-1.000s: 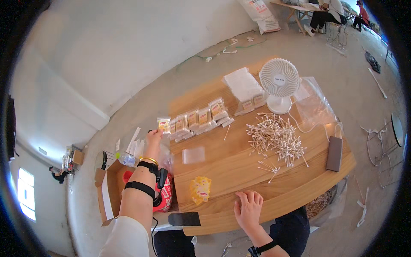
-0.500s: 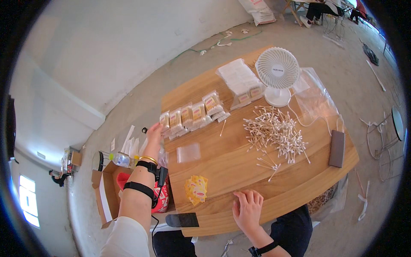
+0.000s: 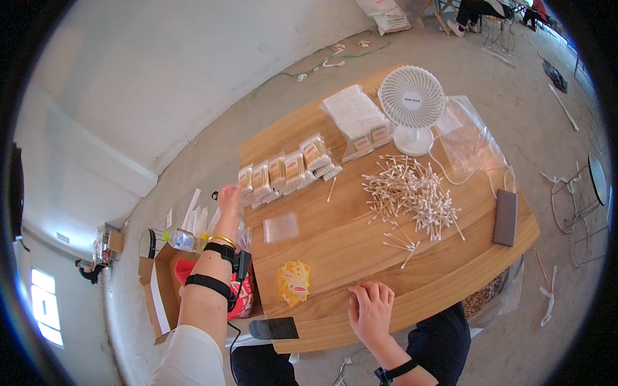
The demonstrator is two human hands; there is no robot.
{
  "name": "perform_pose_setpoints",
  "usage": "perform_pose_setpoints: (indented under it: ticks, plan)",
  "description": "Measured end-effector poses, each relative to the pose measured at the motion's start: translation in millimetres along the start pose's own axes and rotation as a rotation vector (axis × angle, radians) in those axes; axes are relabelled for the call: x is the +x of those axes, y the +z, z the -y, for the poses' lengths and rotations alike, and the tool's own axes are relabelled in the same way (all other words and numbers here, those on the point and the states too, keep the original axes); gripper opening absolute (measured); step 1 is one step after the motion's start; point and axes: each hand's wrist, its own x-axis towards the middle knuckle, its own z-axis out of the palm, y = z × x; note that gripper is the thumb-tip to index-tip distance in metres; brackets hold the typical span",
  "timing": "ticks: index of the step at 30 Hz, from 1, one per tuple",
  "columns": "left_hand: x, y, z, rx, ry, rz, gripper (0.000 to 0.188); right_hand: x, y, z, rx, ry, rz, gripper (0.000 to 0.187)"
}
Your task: Sorting cotton swabs on a desk and placing them into a plastic bag.
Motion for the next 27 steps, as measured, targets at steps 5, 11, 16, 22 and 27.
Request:
perform_pose_setpoints:
  ticks: [5,11,16,22,27]
  plan:
    - [-61.4,5.6,-31.0,0.350,0.612,-0.021,0.028,0.1,-2.5,-2.0,-0.012,0.019,-0.013,0.025]
    - [-145.5,2.6,-40.2,0.997,0.672,0.675,0.034,-0.5,-0.3,-2.1,0.011,-0.001,-0.048,0.023]
    - [-146.3,2.7,-11.5,1.009,1.054,0.478,0.030,0.0,-0.3,-1.2,0.023,-0.015,-0.063,0.023]
    - [-145.0,-3.5,-15.6,0.794,0.713,0.493,0.018,-3.3,1.6,-2.2,0.034,-0.030,-0.102,0.021]
    - [-169.7,-16.8,-50.5,0.612,0.625,0.348,0.015,-8.7,5.6,-10.2,0.028,-0.040,-0.143,0.017]
